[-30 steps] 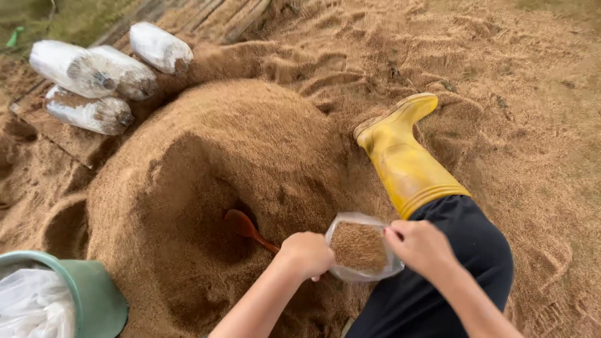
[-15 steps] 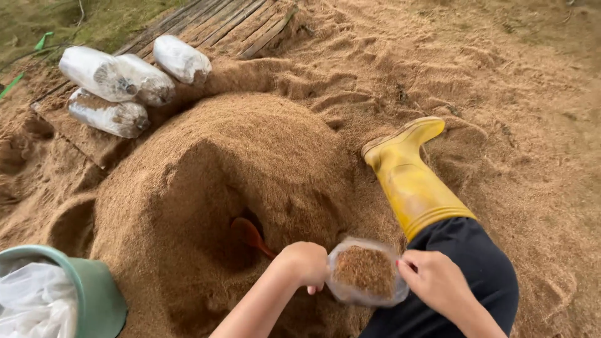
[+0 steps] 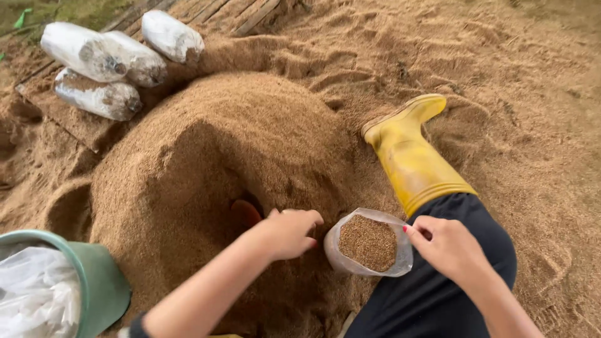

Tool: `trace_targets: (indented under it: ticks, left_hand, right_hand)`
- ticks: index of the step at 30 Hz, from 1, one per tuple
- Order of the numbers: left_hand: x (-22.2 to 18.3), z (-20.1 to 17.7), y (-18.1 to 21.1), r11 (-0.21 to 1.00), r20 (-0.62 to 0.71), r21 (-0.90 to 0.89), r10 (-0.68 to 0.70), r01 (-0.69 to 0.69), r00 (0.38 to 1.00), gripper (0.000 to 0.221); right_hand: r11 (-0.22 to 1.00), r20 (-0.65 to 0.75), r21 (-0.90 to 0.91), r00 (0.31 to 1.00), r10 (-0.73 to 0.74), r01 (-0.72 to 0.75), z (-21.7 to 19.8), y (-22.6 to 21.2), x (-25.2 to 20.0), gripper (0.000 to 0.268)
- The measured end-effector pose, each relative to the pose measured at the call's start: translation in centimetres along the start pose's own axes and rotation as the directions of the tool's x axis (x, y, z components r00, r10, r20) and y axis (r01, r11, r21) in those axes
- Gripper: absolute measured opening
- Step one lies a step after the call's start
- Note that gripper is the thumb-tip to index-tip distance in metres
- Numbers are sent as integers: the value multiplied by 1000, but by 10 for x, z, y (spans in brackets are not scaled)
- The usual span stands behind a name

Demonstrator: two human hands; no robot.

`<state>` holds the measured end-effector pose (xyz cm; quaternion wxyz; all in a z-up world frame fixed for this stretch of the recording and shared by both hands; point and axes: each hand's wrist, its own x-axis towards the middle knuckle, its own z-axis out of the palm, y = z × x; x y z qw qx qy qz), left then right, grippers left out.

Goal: Scooping seeds from a pile into small plastic bags using a spoon

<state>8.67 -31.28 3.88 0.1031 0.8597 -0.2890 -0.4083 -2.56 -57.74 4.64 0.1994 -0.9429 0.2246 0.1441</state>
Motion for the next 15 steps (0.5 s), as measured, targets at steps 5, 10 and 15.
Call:
trace_targets:
  ticks: [5,10,15]
  left_hand:
    - [-45,19,-92,985,23,173,-26,21,999,39]
    - [-70,54,-193,993,169,3,-117,119,979,25]
    - [-91,60,-205,995,283,-21,-89,99,955,23]
  right_hand:
    - [920,-57,224,946,-318,323,15,-77,-37,18]
    - [797,203,212,772,-603,566,152,-166,-14,21]
    - [871,289,-180,871,-397,457,267,-168,56,18]
